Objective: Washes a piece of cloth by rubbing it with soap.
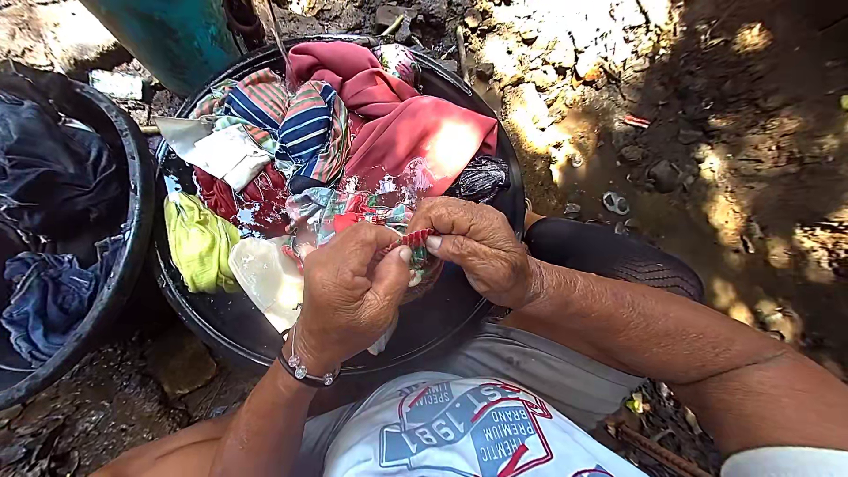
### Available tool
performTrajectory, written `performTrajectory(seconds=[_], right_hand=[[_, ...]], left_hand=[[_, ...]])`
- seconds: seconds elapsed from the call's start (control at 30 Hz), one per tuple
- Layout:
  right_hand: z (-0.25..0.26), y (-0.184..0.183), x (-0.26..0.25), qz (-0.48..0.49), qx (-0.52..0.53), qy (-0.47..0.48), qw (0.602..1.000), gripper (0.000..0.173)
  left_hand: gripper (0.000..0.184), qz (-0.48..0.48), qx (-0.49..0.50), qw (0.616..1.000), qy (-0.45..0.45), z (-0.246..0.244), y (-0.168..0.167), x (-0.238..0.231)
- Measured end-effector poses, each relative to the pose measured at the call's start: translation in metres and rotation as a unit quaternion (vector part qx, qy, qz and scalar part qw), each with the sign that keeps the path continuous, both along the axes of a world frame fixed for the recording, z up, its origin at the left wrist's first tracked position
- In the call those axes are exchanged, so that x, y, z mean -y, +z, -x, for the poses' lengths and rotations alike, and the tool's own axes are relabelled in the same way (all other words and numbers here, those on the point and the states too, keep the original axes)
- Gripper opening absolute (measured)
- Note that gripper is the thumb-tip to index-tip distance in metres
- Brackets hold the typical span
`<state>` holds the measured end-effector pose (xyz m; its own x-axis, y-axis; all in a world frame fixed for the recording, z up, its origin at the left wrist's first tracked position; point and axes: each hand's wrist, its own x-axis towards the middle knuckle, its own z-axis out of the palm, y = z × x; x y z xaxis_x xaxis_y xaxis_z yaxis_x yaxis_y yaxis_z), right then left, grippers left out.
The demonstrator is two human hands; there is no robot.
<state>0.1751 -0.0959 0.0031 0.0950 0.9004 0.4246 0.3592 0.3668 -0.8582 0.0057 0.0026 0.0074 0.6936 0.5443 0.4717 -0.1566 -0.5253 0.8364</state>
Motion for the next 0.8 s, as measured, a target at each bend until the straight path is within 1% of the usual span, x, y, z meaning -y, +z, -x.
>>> performTrajectory(seconds=[0.07,0.2,0.27,0.33,0.4,0.57,0.7,0.8], right_hand=[[0.0,0.002,-0.001,0.023,0.003,0.0,1.0,0.023],[-0.001,0.001,-0.003,0.028,0.07,-0.002,0.997,0.023],[-0.002,0.002,-0.005,0.027,0.089,0.004,0.996,0.022],[-0.002,0.001,-0.003,0.028,0.097,0.007,0.995,0.025],[-0.003,-0.002,-0.003,0.022,0.099,0.002,0.995,0.03],[-0.002,-0.009,-0.013,-0.036,0.106,-0.019,0.994,0.035],[-0.003,-0.013,-0.017,-0.052,0.123,-0.012,0.991,0.034],[-0.003,-0.011,-0.015,-0.045,0.14,0.008,0.989,0.032]], left_hand=[[0.007,0.002,-0.008,1.0,-0.002,0.0,0.0,-0.002],[0.013,0.017,-0.002,0.999,-0.027,0.0,0.0,-0.006],[0.011,0.017,0.0,0.999,-0.027,-0.001,-0.001,-0.006],[0.01,0.029,0.004,0.999,-0.026,-0.003,-0.004,-0.005],[0.013,0.036,0.01,0.999,-0.03,-0.005,-0.006,-0.006],[0.012,0.004,0.024,1.0,-0.016,-0.007,-0.004,-0.013],[0.011,-0.036,0.03,0.999,-0.013,-0.007,-0.002,-0.016],[0.013,-0.05,0.029,0.998,-0.024,-0.006,-0.005,-0.013]])
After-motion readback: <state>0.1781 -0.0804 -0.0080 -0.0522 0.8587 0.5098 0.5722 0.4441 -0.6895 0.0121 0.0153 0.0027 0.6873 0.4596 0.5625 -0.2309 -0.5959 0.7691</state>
